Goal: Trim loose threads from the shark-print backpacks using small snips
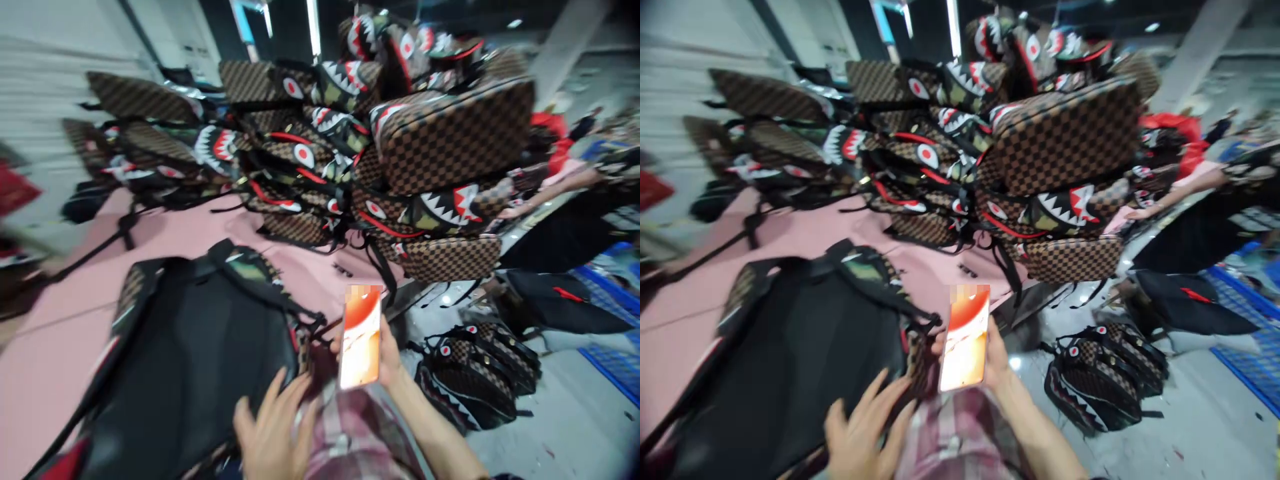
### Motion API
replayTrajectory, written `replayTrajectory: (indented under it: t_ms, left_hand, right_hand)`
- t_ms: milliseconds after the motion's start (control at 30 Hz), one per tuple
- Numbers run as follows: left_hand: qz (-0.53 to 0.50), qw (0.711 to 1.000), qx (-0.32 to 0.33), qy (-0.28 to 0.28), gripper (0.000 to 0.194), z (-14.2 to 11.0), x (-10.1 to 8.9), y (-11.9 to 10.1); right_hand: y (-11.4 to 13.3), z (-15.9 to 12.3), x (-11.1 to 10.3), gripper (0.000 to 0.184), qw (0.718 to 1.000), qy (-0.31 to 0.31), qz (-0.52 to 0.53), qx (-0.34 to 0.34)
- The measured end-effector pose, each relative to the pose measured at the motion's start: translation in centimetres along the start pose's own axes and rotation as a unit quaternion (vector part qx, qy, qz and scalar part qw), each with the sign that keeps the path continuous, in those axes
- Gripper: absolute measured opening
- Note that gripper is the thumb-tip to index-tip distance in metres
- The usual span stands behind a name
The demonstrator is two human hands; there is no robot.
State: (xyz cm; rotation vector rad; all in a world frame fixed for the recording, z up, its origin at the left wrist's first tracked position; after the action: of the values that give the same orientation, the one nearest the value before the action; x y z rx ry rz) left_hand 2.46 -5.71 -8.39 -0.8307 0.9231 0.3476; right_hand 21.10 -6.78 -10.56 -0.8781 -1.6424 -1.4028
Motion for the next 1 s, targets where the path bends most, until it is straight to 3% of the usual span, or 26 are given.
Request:
replayTrajectory:
  t_ms: [67, 133, 200, 267, 333, 400, 433, 467, 500, 533, 567, 633, 667, 700, 733, 800, 1000]
  left_hand:
    - [-0.135, 0.985, -0.065, 0.089, 0.032, 1.2, 2.0, -1.5]
    - [-0.279, 0.934, -0.162, 0.154, 0.036, 2.2, 3.6, -2.7]
    - [-0.377, 0.886, -0.221, 0.155, 0.038, 2.9, 4.3, -3.4]
    - [-0.432, 0.862, -0.239, 0.118, 0.040, 3.4, 4.1, -3.5]
    - [-0.454, 0.856, -0.233, 0.084, 0.041, 3.9, 3.2, -2.9]
    - [-0.424, 0.878, -0.211, 0.069, 0.039, 4.4, 1.9, -2.0]
    - [-0.388, 0.897, -0.199, 0.069, 0.038, 4.7, 1.2, -1.4]
    - [-0.346, 0.916, -0.189, 0.073, 0.036, 5.0, 0.6, -0.9]
    - [-0.305, 0.932, -0.179, 0.081, 0.035, 5.2, 0.0, -0.5]
    - [-0.272, 0.943, -0.167, 0.091, 0.033, 5.5, -0.4, -0.1]
    - [-0.249, 0.951, -0.154, 0.103, 0.033, 5.6, -0.7, 0.1]
    - [-0.227, 0.957, -0.128, 0.128, 0.032, 5.9, -1.0, 0.1]
    - [-0.223, 0.958, -0.116, 0.137, 0.032, 6.0, -1.1, 0.0]
    - [-0.222, 0.959, -0.107, 0.142, 0.031, 6.1, -1.1, -0.2]
    - [-0.222, 0.959, -0.104, 0.141, 0.031, 6.2, -1.1, -0.4]
    - [-0.225, 0.959, -0.101, 0.139, 0.030, 6.3, -1.2, -0.7]
    - [-0.239, 0.951, -0.123, 0.154, 0.032, 6.6, -0.9, -0.4]
  right_hand:
    - [0.1, 0.5, 0.6, 0.071, 0.999, -0.031, -0.012, -0.016]
    - [0.1, 0.8, 0.6, 0.071, 0.997, -0.067, -0.039, -0.030]
    - [-0.1, 0.8, 0.4, 0.071, 0.992, -0.092, -0.072, -0.039]
    - [-0.3, 0.6, -0.2, 0.067, 0.989, -0.098, -0.099, -0.041]
    - [-0.2, 0.1, -1.0, 0.063, 0.986, -0.088, -0.136, -0.039]
    - [0.6, -0.5, -2.3, 0.063, 0.970, -0.098, -0.212, -0.060]
    - [1.5, -1.0, -3.0, 0.064, 0.950, -0.123, -0.273, -0.089]
    - [2.6, -1.5, -3.6, 0.065, 0.913, -0.157, -0.352, -0.130]
    - [3.7, -2.0, -3.8, 0.068, 0.857, -0.186, -0.447, -0.175]
    - [4.7, -2.5, -3.6, 0.072, 0.782, -0.197, -0.550, -0.217]
    - [5.3, -2.7, -3.0, 0.075, 0.695, -0.180, -0.651, -0.248]
    - [5.2, -2.7, -1.1, 0.078, 0.521, -0.079, -0.808, -0.264]
    - [4.8, -2.5, -0.2, 0.078, 0.453, -0.027, -0.853, -0.257]
    - [4.3, -2.2, 0.6, 0.078, 0.404, 0.011, -0.880, -0.248]
    - [4.0, -2.0, 1.2, 0.078, 0.372, 0.030, -0.896, -0.240]
    - [3.5, -1.4, 1.9, 0.078, 0.344, 0.036, -0.908, -0.237]
    - [3.2, -0.8, 1.7, 0.058, 0.337, 0.045, -0.902, -0.266]
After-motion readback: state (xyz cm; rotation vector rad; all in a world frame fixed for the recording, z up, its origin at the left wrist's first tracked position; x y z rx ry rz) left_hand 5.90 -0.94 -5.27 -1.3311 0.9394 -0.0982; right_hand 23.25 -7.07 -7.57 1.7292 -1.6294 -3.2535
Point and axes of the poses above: each hand's wrist, its own z-axis towards the middle knuckle, its own x-axis out of the palm, y = z × x, the point moved 4 cm from there along z, towards the middle knuckle, and after that the axes turned 5 degrees about y, right-handed, at the moved point
